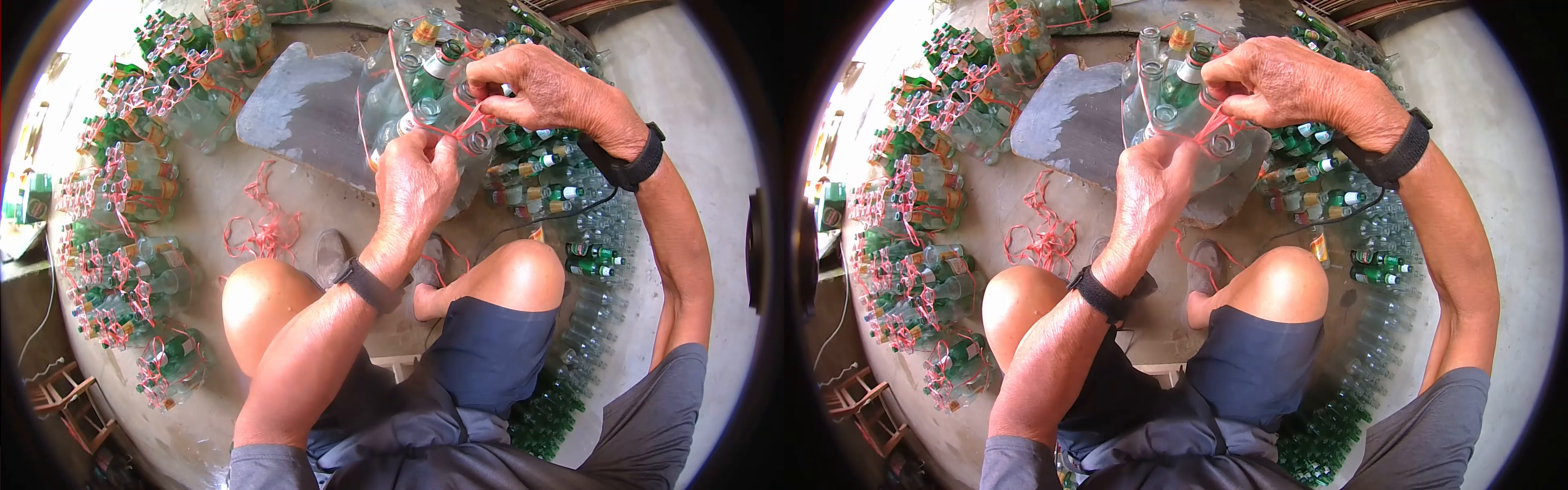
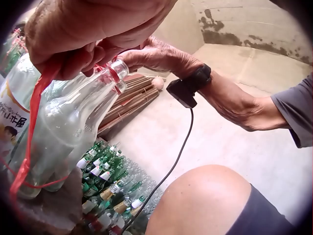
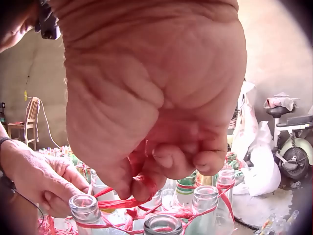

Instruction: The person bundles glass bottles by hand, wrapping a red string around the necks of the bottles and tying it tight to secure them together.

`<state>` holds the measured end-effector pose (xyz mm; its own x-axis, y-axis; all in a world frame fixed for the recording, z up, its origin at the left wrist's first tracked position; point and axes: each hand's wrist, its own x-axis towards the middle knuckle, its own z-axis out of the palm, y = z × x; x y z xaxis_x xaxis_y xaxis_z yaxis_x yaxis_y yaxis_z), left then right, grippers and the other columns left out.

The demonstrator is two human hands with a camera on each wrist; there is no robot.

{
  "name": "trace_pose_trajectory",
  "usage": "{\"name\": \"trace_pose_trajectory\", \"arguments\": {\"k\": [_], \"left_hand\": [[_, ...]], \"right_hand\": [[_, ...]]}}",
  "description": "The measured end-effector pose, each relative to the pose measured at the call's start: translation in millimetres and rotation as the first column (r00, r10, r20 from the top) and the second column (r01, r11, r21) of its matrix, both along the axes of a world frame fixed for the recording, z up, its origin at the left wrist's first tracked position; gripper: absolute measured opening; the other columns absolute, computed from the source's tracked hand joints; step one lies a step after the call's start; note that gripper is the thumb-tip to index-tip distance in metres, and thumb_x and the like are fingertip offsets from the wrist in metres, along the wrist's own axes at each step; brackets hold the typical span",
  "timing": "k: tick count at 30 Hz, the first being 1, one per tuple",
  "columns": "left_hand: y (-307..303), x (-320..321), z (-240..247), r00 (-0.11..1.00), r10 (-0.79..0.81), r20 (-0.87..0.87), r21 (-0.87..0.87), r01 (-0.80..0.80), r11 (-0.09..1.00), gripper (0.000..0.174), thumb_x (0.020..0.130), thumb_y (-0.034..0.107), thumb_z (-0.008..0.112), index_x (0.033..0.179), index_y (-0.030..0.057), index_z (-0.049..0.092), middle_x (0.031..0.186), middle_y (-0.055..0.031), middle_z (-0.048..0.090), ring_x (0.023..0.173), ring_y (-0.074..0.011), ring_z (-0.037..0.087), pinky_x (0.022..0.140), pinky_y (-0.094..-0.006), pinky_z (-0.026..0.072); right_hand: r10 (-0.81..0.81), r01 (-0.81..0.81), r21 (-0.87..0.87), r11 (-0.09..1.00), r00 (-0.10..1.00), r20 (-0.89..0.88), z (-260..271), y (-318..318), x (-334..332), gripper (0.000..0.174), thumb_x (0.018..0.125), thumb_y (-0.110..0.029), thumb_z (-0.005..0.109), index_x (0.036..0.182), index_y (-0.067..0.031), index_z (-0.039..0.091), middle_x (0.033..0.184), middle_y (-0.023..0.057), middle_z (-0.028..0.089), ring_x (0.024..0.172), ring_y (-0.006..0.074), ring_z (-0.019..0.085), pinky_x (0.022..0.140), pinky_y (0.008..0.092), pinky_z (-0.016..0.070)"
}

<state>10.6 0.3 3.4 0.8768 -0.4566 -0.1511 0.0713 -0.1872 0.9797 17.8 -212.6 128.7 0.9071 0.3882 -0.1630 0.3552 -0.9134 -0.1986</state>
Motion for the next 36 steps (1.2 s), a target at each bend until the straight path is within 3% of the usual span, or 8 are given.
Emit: {"name": "trace_pose_trajectory", "arguments": {"k": [11, 16, 19, 23, 26, 28, 31, 36], "left_hand": [[0, 0, 5, 1.0, 0.001, 0.018, -0.041, 0.0, 0.999, 0.032, 0.096, 0.021, 0.065, 0.105, -0.0076, 0.077, 0.088, -0.0272, 0.077, 0.088, -0.0401, 0.078, 0.084, -0.0483, 0.059], [-2, -3, 8, 1.0, 0.016, 0.004, -0.055, -0.016, 0.998, 0.032, 0.096, 0.02, 0.065, 0.104, -0.0077, 0.077, 0.087, -0.0272, 0.077, 0.088, -0.0402, 0.078, 0.083, -0.0479, 0.059], [-3, -4, 7, 1.0, 0.024, 0.006, -0.049, -0.023, 0.999, 0.031, 0.096, 0.02, 0.065, 0.103, -0.0078, 0.077, 0.086, -0.027, 0.076, 0.086, -0.0399, 0.078, 0.082, -0.048, 0.0587], [-7, -6, 2, 0.999, 0.047, -0.015, -0.098, -0.048, 0.994, 0.029, 0.096, 0.019, 0.064, 0.101, -0.0081, 0.076, 0.083, -0.026, 0.075, 0.083, -0.0395, 0.077, 0.079, -0.0484, 0.0577], [-7, -7, 1, 0.999, 0.054, 0.007, -0.093, -0.053, 0.994, 0.028, 0.096, 0.017, 0.063, 0.1, -0.0083, 0.075, 0.081, -0.025, 0.074, 0.079, -0.0384, 0.076, 0.077, -0.0475, 0.057], [-8, -6, 0, 0.999, 0.049, 0.001, -0.109, -0.049, 0.993, 0.028, 0.096, 0.017, 0.063, 0.1, -0.0084, 0.075, 0.08, -0.0249, 0.074, 0.078, -0.0377, 0.075, 0.077, -0.047, 0.0568], [-8, -7, -2, 0.999, 0.047, 0.005, -0.111, -0.046, 0.993, 0.028, 0.096, 0.016, 0.063, 0.099, -0.0084, 0.074, 0.079, -0.0245, 0.073, 0.076, -0.0362, 0.075, 0.076, -0.0462, 0.0564], [-7, -8, -1, 0.998, 0.067, -0.005, -0.105, -0.067, 0.992, 0.027, 0.097, 0.016, 0.062, 0.098, -0.0084, 0.074, 0.078, -0.0243, 0.073, 0.075, -0.035, 0.074, 0.075, -0.0455, 0.0562]], "right_hand": [[-0.128, 0.125, -0.057, 0.99, 0.99, -0.052, 0, -12, 0, 0.024, 0.092, -0.026, 0.074, 0.093, -0.0047, 0.063, 0.08, 0.0152, 0.067, 0.077, 0.0387, 0.066, 0.068, 0.0474, 0.0507], [0.003, -0.01, 0.112, 0.994, 0.998, 0.064, -12, -20, 4, 0.016, 0.094, -0.014, 0.072, 0.096, -0.0029, 0.061, 0.087, 0.0167, 0.067, 0.082, 0.0394, 0.065, 0.073, 0.0457, 0.0513], [-0.056, 0.042, 0.169, 0.985, 0.995, 0.078, -16, -21, 4, 0.015, 0.094, -0.011, 0.072, 0.099, -0.0023, 0.061, 0.09, 0.0176, 0.067, 0.085, 0.0402, 0.065, 0.075, 0.0461, 0.0516], [-0.02, 0.007, 0.135, 0.991, 0.995, 0.094, -21, -25, 5, 0.014, 0.095, -0.011, 0.071, 0.101, -0.0022, 0.061, 0.089, 0.0178, 0.067, 0.086, 0.0402, 0.066, 0.076, 0.0458, 0.0523], [-0.019, 0.004, 0.161, 0.987, 0.996, 0.092, -25, -26, 7, 0.012, 0.095, -0.009, 0.07, 0.102, -0.0019, 0.063, 0.088, 0.0176, 0.067, 0.082, 0.0365, 0.067, 0.075, 0.0439, 0.053], [-0.069, 0.043, 0.292, 0.955, 0.994, 0.079, -29, -25, 8, 0.011, 0.095, -0.008, 0.07, 0.103, -0.0014, 0.065, 0.084, 0.0167, 0.067, 0.076, 0.0303, 0.067, 0.073, 0.041, 0.0539], [-0.042, 0.018, 0.234, 0.972, 0.994, 0.099, -28, -27, 14, 0.009, 0.096, -0.008, 0.07, 0.101, -0.0008, 0.067, 0.08, 0.0151, 0.068, 0.073, 0.0254, 0.067, 0.071, 0.0389, 0.0546], [-0.068, 0.045, 0.312, 0.949, 0.996, 0.062, -37, -28, 19, 0.007, 0.097, -0.008, 0.069, 0.099, -0.0007, 0.068, 0.078, 0.0125, 0.068, 0.073, 0.0229, 0.067, 0.071, 0.038, 0.0553]]}}
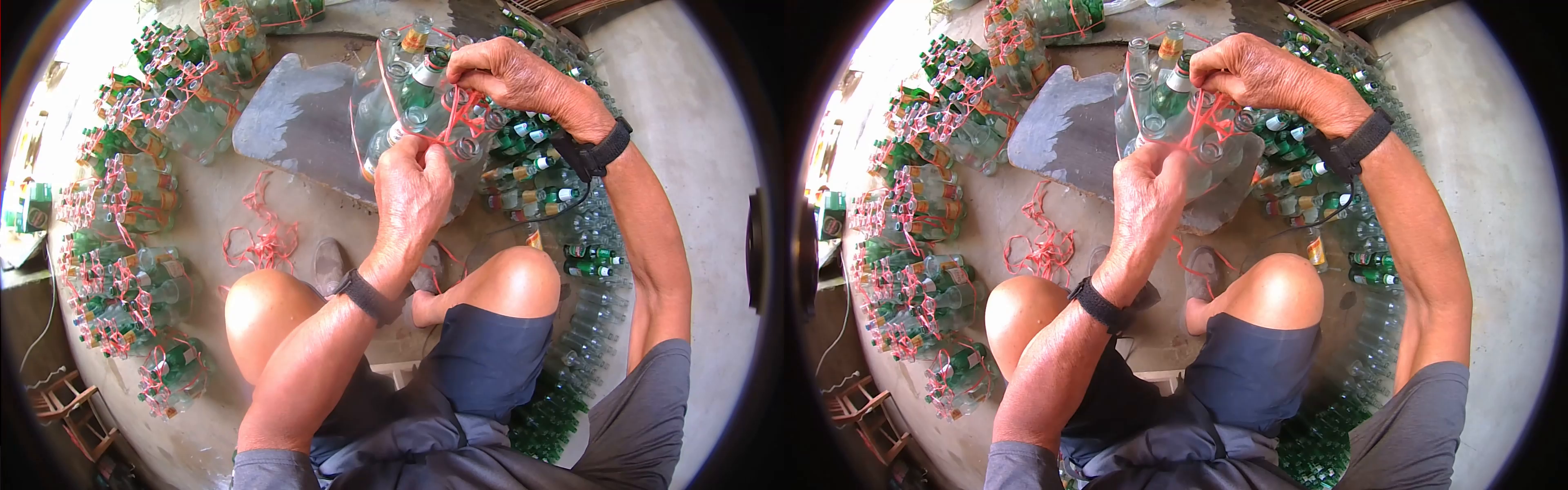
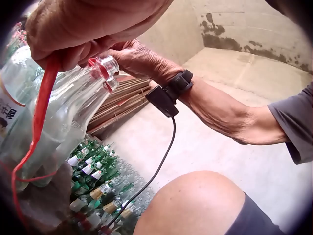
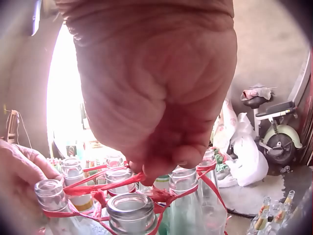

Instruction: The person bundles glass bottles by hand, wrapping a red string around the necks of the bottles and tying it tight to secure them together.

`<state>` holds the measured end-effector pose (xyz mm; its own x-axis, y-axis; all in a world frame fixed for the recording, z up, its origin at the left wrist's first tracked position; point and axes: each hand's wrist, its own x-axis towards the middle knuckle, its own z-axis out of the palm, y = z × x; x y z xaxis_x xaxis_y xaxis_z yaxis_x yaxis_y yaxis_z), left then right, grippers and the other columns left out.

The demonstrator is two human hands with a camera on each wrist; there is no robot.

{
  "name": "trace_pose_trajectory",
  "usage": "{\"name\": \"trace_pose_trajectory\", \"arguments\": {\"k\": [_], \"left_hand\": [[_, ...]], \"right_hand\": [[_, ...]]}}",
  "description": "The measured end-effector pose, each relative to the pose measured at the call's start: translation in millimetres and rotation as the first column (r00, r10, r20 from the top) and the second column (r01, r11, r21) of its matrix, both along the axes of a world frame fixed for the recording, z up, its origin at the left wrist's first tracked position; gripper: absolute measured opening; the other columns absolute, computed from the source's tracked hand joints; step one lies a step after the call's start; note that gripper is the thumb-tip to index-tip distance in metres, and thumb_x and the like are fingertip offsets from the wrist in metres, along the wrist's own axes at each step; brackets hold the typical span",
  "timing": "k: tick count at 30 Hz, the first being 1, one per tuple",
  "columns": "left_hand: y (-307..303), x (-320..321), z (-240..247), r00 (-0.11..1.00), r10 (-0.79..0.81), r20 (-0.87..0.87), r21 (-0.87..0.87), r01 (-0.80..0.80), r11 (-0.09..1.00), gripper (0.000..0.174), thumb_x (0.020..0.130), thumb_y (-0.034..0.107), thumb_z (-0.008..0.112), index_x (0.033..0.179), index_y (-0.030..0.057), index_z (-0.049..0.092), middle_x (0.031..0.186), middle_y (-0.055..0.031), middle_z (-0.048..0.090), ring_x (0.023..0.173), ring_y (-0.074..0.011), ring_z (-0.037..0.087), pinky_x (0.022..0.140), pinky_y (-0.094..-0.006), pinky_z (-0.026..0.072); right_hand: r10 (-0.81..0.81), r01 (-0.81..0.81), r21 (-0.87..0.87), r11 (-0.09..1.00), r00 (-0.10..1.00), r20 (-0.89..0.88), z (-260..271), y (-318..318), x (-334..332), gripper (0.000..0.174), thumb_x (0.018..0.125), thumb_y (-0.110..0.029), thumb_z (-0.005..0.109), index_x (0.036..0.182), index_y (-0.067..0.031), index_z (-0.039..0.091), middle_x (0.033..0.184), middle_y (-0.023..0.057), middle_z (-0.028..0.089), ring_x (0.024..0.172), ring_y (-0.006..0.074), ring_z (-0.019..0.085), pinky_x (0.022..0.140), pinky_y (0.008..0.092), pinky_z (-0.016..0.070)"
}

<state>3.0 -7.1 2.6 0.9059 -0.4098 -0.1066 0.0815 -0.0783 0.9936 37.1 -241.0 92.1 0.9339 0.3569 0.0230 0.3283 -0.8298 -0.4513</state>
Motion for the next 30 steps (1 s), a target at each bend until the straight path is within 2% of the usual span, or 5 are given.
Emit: {"name": "trace_pose_trajectory", "arguments": {"k": [7, 15, 17, 27, 30], "left_hand": [[0, -1, 0, 0.999, -0.004, -0.037, 0.021, 0.005, 1.0, 0.028, 0.099, 0.019, 0.064, 0.098, -0.0063, 0.076, 0.079, -0.0215, 0.074, 0.075, -0.0314, 0.074, 0.075, -0.0436, 0.0559], [1, -2, -1, 1.0, 0.004, -0.021, 0.02, -0.004, 1.0, 0.026, 0.099, 0.019, 0.065, 0.1, -0.0041, 0.077, 0.077, -0.0189, 0.073, 0.071, -0.0258, 0.072, 0.073, -0.0413, 0.0553], [2, -1, 0, 0.999, 0.008, -0.048, 0.017, -0.007, 1.0, 0.026, 0.098, 0.018, 0.064, 0.1, -0.0043, 0.077, 0.074, -0.0178, 0.072, 0.069, -0.0225, 0.07, 0.07, -0.0408, 0.0546], [9, 3, -1, 0.996, -0.017, -0.087, 0.02, 0.019, 1.0, 0.026, 0.096, 0.016, 0.063, 0.093, -0.0054, 0.077, 0.066, -0.0177, 0.067, 0.064, -0.019, 0.066, 0.067, -0.0405, 0.054], [13, 5, -1, 1.0, -0.014, -0.012, 0.017, 0.014, 1.0, 0.024, 0.095, 0.013, 0.066, 0.095, -0.007, 0.08, 0.068, 0.0068, 0.058, 0.061, -0.0029, 0.046, 0.053, -0.0266, 0.0362]], "right_hand": [[-0.208, 0.25, 0.151, 0.956, 0.946, -0.248, 0, 5, 1, 0.011, 0.095, -0.006, 0.07, 0.105, -0.0003, 0.073, 0.078, 0.0072, 0.071, 0.073, 0.0141, 0.067, 0.07, 0.0349, 0.0559], [-0.022, 0.027, 0.069, 0.997, 0.997, -0.07, -11, 2, 18, 0.012, 0.094, -0.005, 0.069, 0.101, 0.0013, 0.076, 0.078, 0.0018, 0.071, 0.066, 0.008, 0.065, 0.061, 0.0281, 0.0546], [-0.24, 0.266, 0.025, 0.964, 0.902, -0.36, 1, 10, 16, 0.018, 0.094, -0.01, 0.068, 0.106, -0.0043, 0.079, 0.075, 0.0027, 0.072, 0.057, 0.0116, 0.063, 0.053, 0.0305, 0.0518], [-0.23, 0.225, -0.069, 0.972, 0.848, -0.477, 8, 13, 32, 0.021, 0.091, -0.01, 0.067, 0.105, 0.0004, 0.079, 0.066, 0.0032, 0.068, 0.045, 0.0097, 0.059, 0.044, 0.0295, 0.0466], [-0.236, 0.215, -0.102, 0.971, 0.813, -0.532, 14, 14, 34, 0.025, 0.09, -0.01, 0.066, 0.108, -0.0001, 0.079, 0.067, 0.0043, 0.07, 0.045, 0.0105, 0.061, 0.044, 0.03, 0.0479]]}}
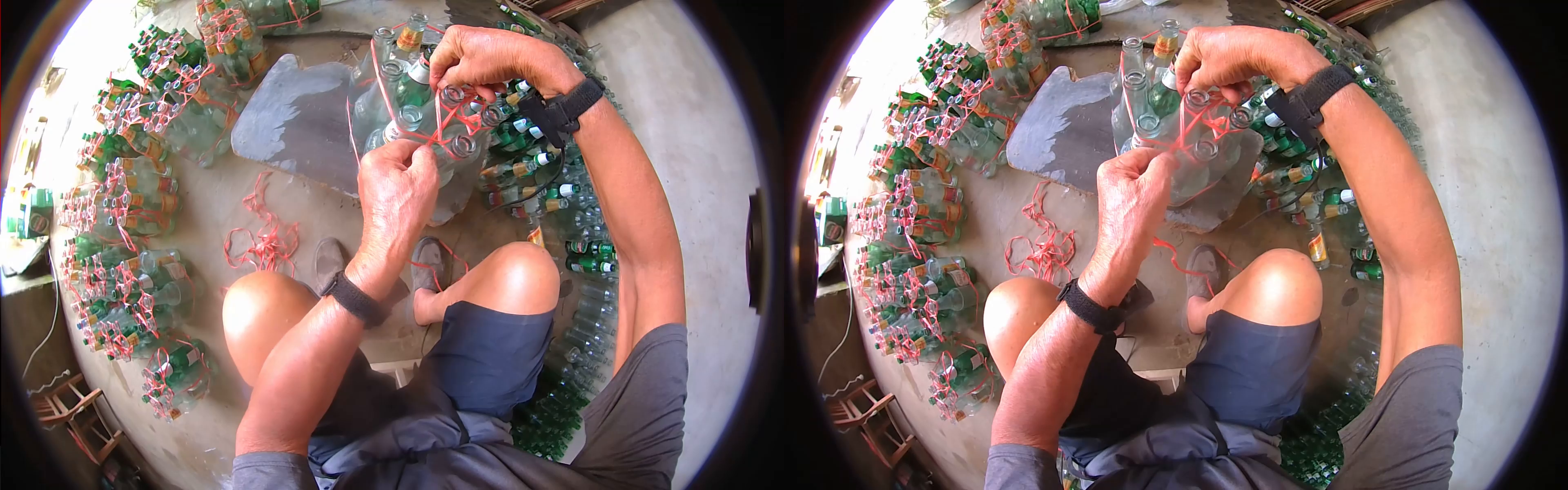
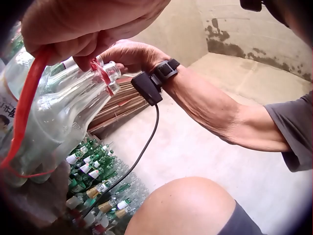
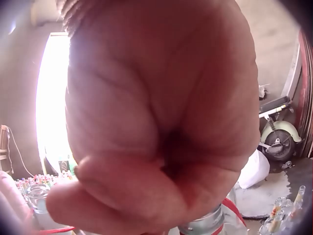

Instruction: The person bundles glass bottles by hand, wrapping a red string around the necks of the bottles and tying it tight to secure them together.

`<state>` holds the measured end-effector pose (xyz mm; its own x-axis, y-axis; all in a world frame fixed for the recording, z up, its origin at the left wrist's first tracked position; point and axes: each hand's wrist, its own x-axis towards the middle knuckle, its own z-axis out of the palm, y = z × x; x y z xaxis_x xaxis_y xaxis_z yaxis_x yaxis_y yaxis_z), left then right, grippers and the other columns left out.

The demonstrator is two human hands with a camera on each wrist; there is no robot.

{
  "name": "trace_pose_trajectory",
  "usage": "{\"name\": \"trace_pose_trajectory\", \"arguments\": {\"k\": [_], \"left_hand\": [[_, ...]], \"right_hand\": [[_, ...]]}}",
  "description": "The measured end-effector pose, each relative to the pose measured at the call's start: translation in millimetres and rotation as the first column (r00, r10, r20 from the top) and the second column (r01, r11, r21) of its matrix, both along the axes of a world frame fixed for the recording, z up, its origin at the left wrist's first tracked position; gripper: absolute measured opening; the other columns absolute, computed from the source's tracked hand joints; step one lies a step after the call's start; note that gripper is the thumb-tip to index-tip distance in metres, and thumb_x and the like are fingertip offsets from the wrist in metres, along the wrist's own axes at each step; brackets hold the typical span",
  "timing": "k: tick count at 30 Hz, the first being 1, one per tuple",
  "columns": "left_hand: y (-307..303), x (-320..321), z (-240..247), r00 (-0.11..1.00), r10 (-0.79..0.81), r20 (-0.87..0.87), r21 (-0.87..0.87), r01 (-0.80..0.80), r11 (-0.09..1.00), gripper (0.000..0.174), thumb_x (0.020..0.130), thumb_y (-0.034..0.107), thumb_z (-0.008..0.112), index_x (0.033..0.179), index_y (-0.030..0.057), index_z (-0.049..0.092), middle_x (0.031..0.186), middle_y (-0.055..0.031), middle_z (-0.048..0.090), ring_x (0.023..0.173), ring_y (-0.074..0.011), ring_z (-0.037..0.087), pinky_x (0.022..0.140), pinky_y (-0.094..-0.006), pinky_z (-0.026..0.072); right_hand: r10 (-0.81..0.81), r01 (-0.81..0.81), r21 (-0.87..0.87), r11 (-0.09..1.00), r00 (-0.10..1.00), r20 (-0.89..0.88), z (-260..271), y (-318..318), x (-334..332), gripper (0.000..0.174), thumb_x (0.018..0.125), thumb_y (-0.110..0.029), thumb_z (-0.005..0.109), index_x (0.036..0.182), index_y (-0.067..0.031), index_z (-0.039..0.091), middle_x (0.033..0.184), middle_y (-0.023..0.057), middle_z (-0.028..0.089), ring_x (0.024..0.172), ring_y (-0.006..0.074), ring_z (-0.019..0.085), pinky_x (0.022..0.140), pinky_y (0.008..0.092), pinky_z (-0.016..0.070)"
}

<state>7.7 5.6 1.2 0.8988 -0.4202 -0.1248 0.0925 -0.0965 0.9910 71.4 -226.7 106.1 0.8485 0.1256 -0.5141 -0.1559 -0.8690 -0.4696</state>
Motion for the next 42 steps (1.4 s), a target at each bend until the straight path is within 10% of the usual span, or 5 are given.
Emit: {"name": "trace_pose_trajectory", "arguments": {"k": [12, 17, 18, 22, 42], "left_hand": [[18, 12, 9, 0.997, -0.034, -0.066, 0.04, 0.037, 0.999, 0.024, 0.091, 0.013, 0.068, 0.095, -0.0056, 0.082, 0.067, 0.0048, 0.06, 0.059, -0.0042, 0.046, 0.053, -0.027, 0.0351], [20, 15, 10, 0.997, -0.047, -0.067, 0.049, 0.05, 0.998, 0.026, 0.089, 0.013, 0.067, 0.096, -0.0064, 0.082, 0.066, 0.0047, 0.059, 0.059, -0.0051, 0.046, 0.054, -0.0274, 0.0351], [20, 17, 10, 0.997, -0.041, -0.064, 0.049, 0.044, 0.998, 0.026, 0.089, 0.013, 0.067, 0.096, -0.0064, 0.082, 0.066, 0.0047, 0.059, 0.059, -0.0051, 0.046, 0.054, -0.0274, 0.0351], [21, 16, 11, 0.996, -0.061, -0.061, 0.045, 0.064, 0.997, 0.026, 0.089, 0.013, 0.066, 0.096, -0.0067, 0.082, 0.066, 0.0049, 0.059, 0.059, -0.0053, 0.046, 0.053, -0.0278, 0.0353], [35, 24, 15, 0.964, -0.081, 0.251, 0.133, 0.048, 0.99, 0.021, 0.093, 0.01, 0.067, 0.095, -0.0072, 0.079, 0.064, 0.0, 0.063, 0.062, -0.0054, 0.053, 0.056, -0.0284, 0.0447]], "right_hand": [[-0.005, 0.007, 0.022, 1.0, 0.995, -0.103, 2, -12, -4, 0.031, 0.09, -0.01, 0.062, 0.114, 0.0039, 0.077, 0.074, 0.0085, 0.074, 0.045, 0.0116, 0.063, 0.044, 0.0287, 0.0524], [-0.045, 0.07, -0.051, 0.996, 0.922, 0.386, 3, 17, -43, 0.03, 0.094, -0.017, 0.07, 0.115, 0.0038, 0.075, 0.087, 0.0116, 0.076, 0.078, 0.0205, 0.074, 0.07, 0.0348, 0.0575], [-0.121, 0.133, -0.033, 0.991, 0.961, 0.247, 12, 33, -54, 0.038, 0.093, -0.025, 0.078, 0.118, 0.0031, 0.073, 0.093, 0.0141, 0.077, 0.092, 0.0233, 0.074, 0.082, 0.0368, 0.0563], [0.049, 0.207, -0.335, 0.919, 0.785, 0.618, -14, 72, -95, 0.066, 0.08, -0.039, 0.083, 0.131, -0.0002, 0.065, 0.119, 0.0222, 0.069, 0.113, 0.0422, 0.07, 0.098, 0.0495, 0.0578], [-0.158, 0.42, -0.183, 0.889, 0.655, 0.739, -46, 87, -104, 0.059, 0.083, -0.021, 0.075, 0.139, -0.0049, 0.064, 0.139, 0.017, 0.066, 0.118, 0.0417, 0.071, 0.1, 0.0507, 0.0593]]}}
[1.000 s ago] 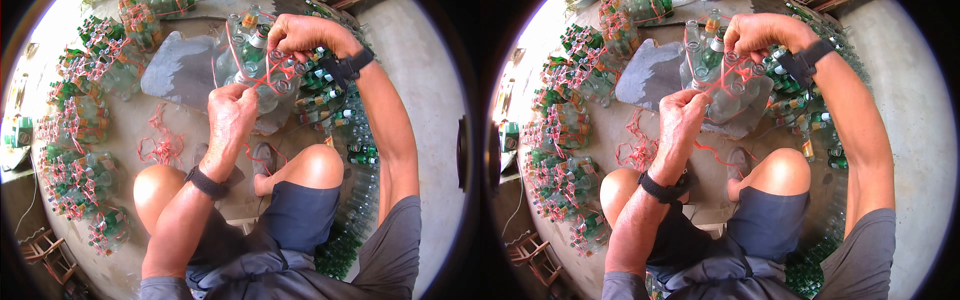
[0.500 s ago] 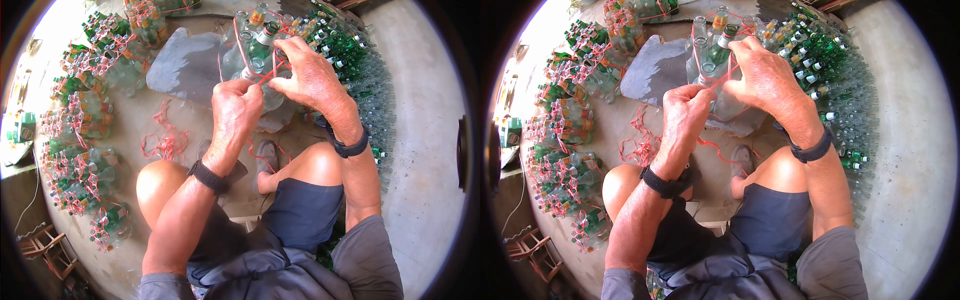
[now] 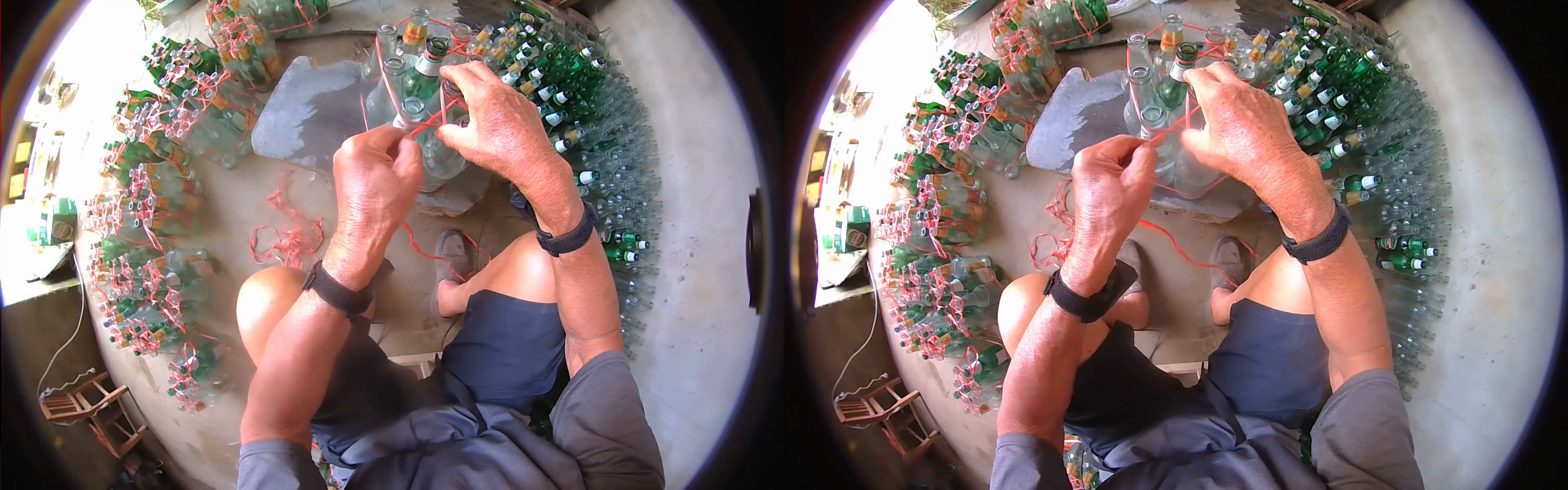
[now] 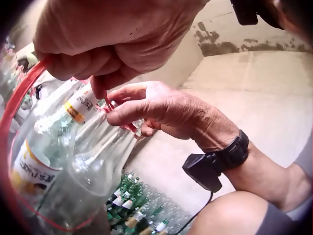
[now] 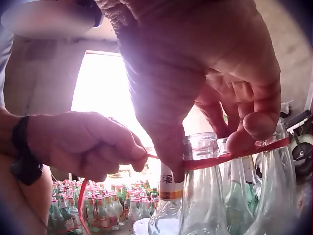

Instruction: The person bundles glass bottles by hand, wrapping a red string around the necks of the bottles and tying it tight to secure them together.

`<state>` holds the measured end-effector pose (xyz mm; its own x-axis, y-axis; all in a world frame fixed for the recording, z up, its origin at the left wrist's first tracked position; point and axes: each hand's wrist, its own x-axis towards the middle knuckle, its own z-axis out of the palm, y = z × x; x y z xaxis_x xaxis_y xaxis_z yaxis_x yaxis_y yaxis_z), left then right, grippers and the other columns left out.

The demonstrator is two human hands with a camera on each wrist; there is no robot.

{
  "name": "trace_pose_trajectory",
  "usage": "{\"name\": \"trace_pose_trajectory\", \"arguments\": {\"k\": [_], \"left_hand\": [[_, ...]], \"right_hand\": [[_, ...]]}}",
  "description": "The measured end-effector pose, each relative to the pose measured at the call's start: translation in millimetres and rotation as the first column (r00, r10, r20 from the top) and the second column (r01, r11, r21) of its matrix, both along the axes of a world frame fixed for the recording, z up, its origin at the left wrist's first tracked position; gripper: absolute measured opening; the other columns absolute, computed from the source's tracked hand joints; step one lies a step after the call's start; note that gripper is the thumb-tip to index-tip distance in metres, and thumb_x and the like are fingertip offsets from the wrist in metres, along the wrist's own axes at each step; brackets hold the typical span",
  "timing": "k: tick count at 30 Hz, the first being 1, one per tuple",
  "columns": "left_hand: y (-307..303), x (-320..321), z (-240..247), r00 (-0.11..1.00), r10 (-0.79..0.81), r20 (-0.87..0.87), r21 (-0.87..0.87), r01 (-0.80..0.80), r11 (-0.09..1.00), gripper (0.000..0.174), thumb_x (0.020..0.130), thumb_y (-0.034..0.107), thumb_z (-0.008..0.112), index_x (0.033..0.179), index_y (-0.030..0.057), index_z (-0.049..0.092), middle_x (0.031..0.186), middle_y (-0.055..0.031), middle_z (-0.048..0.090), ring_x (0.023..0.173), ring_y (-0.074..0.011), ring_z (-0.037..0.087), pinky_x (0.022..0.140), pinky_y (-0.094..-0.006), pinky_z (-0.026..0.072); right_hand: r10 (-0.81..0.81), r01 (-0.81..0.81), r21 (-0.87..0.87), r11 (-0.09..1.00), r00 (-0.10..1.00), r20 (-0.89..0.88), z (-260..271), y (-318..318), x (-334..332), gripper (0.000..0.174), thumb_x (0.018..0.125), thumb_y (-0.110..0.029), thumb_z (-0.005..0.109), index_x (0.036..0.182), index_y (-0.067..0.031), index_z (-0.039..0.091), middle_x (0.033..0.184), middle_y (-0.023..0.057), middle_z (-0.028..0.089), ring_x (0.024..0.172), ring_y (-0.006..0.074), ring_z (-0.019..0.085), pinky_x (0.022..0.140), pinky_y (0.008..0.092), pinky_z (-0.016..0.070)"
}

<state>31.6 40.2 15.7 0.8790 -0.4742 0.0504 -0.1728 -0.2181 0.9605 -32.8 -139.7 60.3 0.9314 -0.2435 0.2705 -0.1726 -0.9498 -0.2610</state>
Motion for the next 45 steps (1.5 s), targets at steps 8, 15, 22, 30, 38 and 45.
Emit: {"name": "trace_pose_trajectory", "arguments": {"k": [8, 15, 22, 30, 38, 45], "left_hand": [[-10, 21, 21, 0.895, -0.079, 0.439, 0.086, 0.045, 0.995, 0.013, 0.089, 0.011, 0.069, 0.079, 0.0031, 0.07, 0.07, -0.0227, 0.065, 0.068, -0.0457, 0.068, 0.061, -0.0483, 0.0547], [-25, 45, 30, 0.746, -0.219, 0.629, 0.158, 0.154, 0.975, 0.014, 0.09, 0.012, 0.068, 0.078, 0.0052, 0.069, 0.069, -0.0216, 0.065, 0.066, -0.0459, 0.066, 0.058, -0.0487, 0.0523], [-43, 70, 31, 0.863, -0.278, 0.421, 0.187, 0.217, 0.958, 0.015, 0.088, 0.01, 0.066, 0.076, 0.0027, 0.071, 0.068, -0.02, 0.065, 0.058, -0.0358, 0.066, 0.06, -0.0429, 0.0532], [-37, 98, 30, 0.913, -0.395, 0.103, 0.218, 0.367, 0.904, 0.024, 0.089, 0.018, 0.076, 0.101, -0.0012, 0.083, 0.073, -0.0095, 0.075, 0.069, -0.0109, 0.064, 0.066, -0.0343, 0.0536], [-23, 106, 16, 0.915, -0.394, 0.08, 0.266, 0.362, 0.894, 0.024, 0.09, 0.018, 0.077, 0.103, 0.0, 0.083, 0.082, -0.0123, 0.079, 0.074, -0.0141, 0.07, 0.07, -0.0344, 0.0559], [-22, 97, 14, 0.935, -0.325, 0.145, 0.317, 0.267, 0.91, 0.02, 0.091, 0.018, 0.075, 0.103, 0.0038, 0.083, 0.083, -0.0179, 0.079, 0.074, -0.0186, 0.075, 0.073, -0.0373, 0.0586]], "right_hand": [[0.012, -0.012, 0.031, 0.999, 1.0, 0.001, -5, 1, -2, 0.063, 0.081, -0.02, 0.079, 0.14, -0.006, 0.062, 0.141, 0.0118, 0.064, 0.122, 0.0371, 0.069, 0.099, 0.0455, 0.0596], [-0.01, 0.014, 0.057, 0.998, 0.998, -0.061, 1, 3, 0, 0.062, 0.08, -0.016, 0.078, 0.138, -0.0062, 0.061, 0.139, 0.0111, 0.064, 0.117, 0.0379, 0.07, 0.094, 0.0491, 0.0608], [0.048, -0.053, 0.049, 0.997, 0.994, 0.095, -7, 1, -4, 0.035, 0.084, -0.008, 0.07, 0.118, -0.0034, 0.062, 0.117, 0.0156, 0.066, 0.101, 0.0414, 0.075, 0.083, 0.0554, 0.0603], [0.026, -0.022, 0.054, 0.998, 0.998, -0.063, -1, 0, -4, 0.057, 0.083, -0.014, 0.078, 0.136, -0.0047, 0.061, 0.137, 0.0114, 0.063, 0.113, 0.0381, 0.072, 0.09, 0.0491, 0.0616], [0.081, -0.082, -0.001, 0.997, 0.986, 0.147, -15, -1, -4, 0.049, 0.085, -0.01, 0.071, 0.133, -0.0023, 0.061, 0.124, 0.0166, 0.066, 0.1, 0.0419, 0.075, 0.084, 0.0526, 0.0628], [0.059, -0.058, -0.013, 0.998, 0.971, 0.231, -19, 10, -8, 0.048, 0.086, -0.011, 0.072, 0.132, -0.003, 0.06, 0.125, 0.0156, 0.065, 0.096, 0.0404, 0.076, 0.08, 0.0519, 0.0635]]}}
